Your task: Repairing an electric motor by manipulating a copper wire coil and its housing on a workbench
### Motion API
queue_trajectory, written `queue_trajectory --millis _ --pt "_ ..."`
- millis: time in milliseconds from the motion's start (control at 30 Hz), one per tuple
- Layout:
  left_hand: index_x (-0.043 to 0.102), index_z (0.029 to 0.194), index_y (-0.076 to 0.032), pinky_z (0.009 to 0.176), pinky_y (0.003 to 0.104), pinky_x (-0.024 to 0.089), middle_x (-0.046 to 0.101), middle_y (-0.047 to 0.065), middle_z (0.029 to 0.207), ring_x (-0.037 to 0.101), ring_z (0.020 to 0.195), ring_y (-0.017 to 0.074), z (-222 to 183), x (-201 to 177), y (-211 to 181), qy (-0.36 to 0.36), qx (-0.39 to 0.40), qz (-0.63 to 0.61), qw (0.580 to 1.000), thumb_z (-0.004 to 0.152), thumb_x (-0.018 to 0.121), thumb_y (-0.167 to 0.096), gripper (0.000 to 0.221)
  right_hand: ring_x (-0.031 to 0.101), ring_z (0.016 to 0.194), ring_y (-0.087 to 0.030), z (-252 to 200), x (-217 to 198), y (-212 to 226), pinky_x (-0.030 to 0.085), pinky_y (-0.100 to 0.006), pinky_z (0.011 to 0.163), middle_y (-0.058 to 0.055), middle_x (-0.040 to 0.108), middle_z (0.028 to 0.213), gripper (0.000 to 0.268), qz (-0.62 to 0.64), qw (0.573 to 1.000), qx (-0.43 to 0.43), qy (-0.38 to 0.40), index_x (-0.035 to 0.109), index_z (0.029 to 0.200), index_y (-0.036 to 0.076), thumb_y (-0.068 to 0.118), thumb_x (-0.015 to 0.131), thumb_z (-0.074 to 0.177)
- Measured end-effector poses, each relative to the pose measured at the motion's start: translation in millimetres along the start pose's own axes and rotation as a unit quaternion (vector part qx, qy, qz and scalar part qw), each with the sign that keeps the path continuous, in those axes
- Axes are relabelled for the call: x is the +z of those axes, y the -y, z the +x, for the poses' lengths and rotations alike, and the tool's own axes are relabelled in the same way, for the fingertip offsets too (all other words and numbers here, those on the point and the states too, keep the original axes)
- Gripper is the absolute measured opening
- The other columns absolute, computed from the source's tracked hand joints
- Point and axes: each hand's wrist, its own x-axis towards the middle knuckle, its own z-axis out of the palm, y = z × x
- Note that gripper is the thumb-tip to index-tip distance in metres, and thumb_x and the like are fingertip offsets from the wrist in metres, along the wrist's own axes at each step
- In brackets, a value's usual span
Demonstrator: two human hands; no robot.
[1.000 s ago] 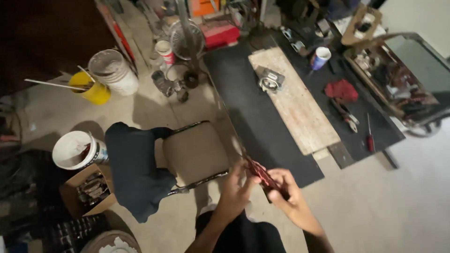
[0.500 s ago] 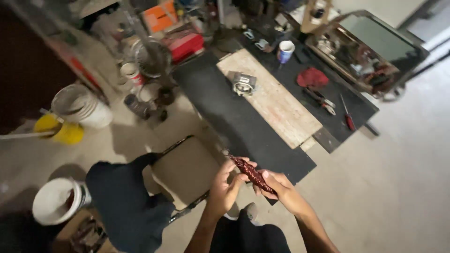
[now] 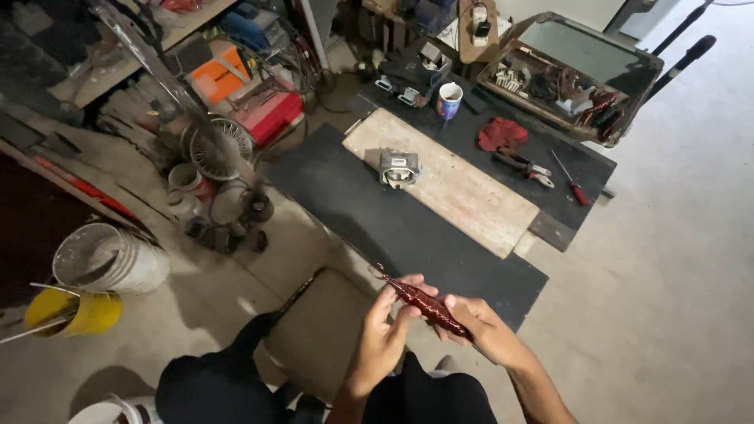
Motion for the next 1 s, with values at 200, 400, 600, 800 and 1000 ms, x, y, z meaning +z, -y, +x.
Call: queue_trajectory --millis 200,400,600,800,1000 --pt "0.062 0.106 -0.009 0.092 0.031 0.052 0.071 0.007 0.099 0.069 0.098 0.018 4.3 -21.6 23.1 -0.128 -0.009 0.017 0.992 0.08 0.087 -0.026 0.04 0.061 0.067 -0.009 7.9 13.9 -7.4 0.053 -0.024 0.06 -0.003 0.066 0.1 0.05 -0.068 0.998 -0.004 -0.013 0.059 0.132 0.007 0.043 0.056 0.097" --pt "0.062 0.135 -0.014 0.107 0.034 0.044 0.073 0.002 0.122 0.056 0.122 0.0183 4.3 -47.2 -16.2 0.004 0.018 0.201 0.979 0.092 0.073 -0.035 0.049 0.057 0.07 -0.012 14.9 32.9 4.8 0.042 -0.027 0.066 -0.003 0.064 0.077 0.033 -0.061 0.998 0.004 -0.032 0.068 0.108 0.007 0.032 0.047 0.105" --pt "0.062 0.135 -0.01 0.104 0.032 0.054 0.074 0.008 0.117 0.067 0.116 0.0175 7.6 -56.9 -19.1 0.002 0.057 0.192 0.98 0.096 0.07 -0.019 0.041 0.049 0.065 -0.011 18.7 40.8 6.1 0.039 -0.027 0.066 -0.001 0.053 0.069 0.035 -0.028 0.998 0.014 -0.049 0.069 0.111 0.004 0.029 0.045 0.107" --pt "0.065 0.132 -0.008 0.113 0.035 0.041 0.07 0.003 0.133 0.053 0.131 0.0185 14.6 -54.8 -26.9 0.061 0.056 0.153 0.985 0.105 0.052 -0.038 0.043 0.035 0.053 -0.009 22.6 30.6 -1.3 0.025 -0.027 0.05 -0.001 0.047 0.062 0.044 0.024 0.998 0.033 -0.038 0.062 0.089 0.005 0.042 0.044 0.106" --pt "0.058 0.124 -0.004 0.091 0.037 0.065 0.07 0.02 0.118 0.07 0.11 0.026 15.1 -52.2 4.2 0.028 -0.015 -0.072 0.997 0.098 0.067 -0.03 0.038 0.053 0.051 -0.008 31.8 28.4 13.4 0.042 -0.023 0.049 -0.006 0.075 0.074 0.055 -0.046 0.999 0.021 0.001 0.075 0.085 0.005 0.04 0.039 0.106"
